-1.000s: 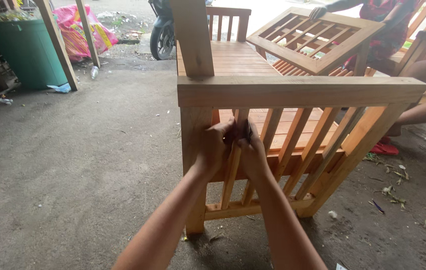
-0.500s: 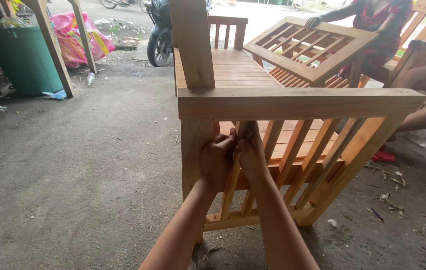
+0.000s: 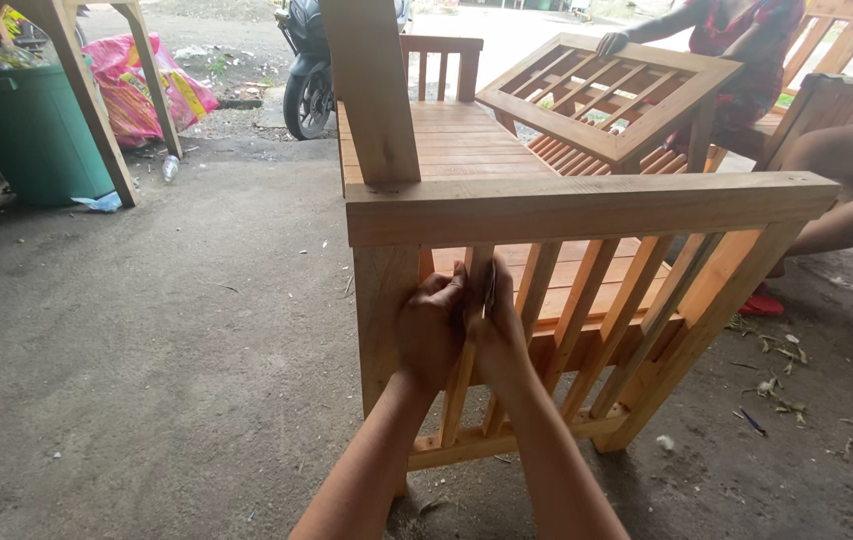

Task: The person sands the slats and rails of an upside-down wooden chair or bench frame using a sanding block, working along the spindles and lower rails one section at a time while steadying the frame with the other hand.

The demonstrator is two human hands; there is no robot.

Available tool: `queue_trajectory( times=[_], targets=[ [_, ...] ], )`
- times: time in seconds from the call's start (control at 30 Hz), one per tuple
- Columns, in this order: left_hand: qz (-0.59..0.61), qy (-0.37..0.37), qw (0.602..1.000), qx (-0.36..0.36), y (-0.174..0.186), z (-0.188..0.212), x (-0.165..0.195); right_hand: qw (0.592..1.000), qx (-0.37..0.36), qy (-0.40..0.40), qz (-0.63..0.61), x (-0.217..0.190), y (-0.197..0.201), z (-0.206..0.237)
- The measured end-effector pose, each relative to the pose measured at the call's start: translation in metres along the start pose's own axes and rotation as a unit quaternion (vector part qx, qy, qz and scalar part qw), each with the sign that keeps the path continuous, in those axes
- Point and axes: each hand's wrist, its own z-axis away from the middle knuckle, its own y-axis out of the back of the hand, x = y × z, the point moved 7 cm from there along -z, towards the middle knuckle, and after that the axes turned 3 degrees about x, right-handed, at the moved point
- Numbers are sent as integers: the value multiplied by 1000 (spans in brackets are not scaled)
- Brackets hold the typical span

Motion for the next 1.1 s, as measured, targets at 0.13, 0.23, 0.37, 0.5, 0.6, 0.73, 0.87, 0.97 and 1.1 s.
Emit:
queue_trajectory(
  times=[0.13, 0.23, 0.37, 0.5, 0.6, 0.73, 0.87, 0.97, 1.1],
  targets=[
    [27, -32, 999, 1, 5, -1, 7, 993, 27, -117, -18, 11, 1, -4],
    [13, -33, 999, -7, 4, -1, 7, 998, 22, -50, -18, 3, 3, 6],
    [7, -22, 1000, -11, 2, 1, 2, 999, 4, -48, -3, 8, 4, 6],
    [19, -51, 998, 0, 2, 3, 3, 995, 32, -46, -77, 21, -1, 18],
    [-11, -61, 998, 28, 5, 3, 4, 999, -17, 51, -7, 15, -10, 40],
    [17, -16, 1000, -7, 1, 3, -2, 993, 4, -67, 94, 31, 0, 35],
    [79, 19, 996, -47, -4, 3, -7, 998, 46, -40, -8, 13, -1, 29],
    [33, -8, 999, -14, -1, 1, -2, 947, -16, 259, 190, -40, -28, 58],
    [17, -18, 1000, 9, 6, 2, 4, 995, -10, -1, 94, -9, -14, 43]
  ],
)
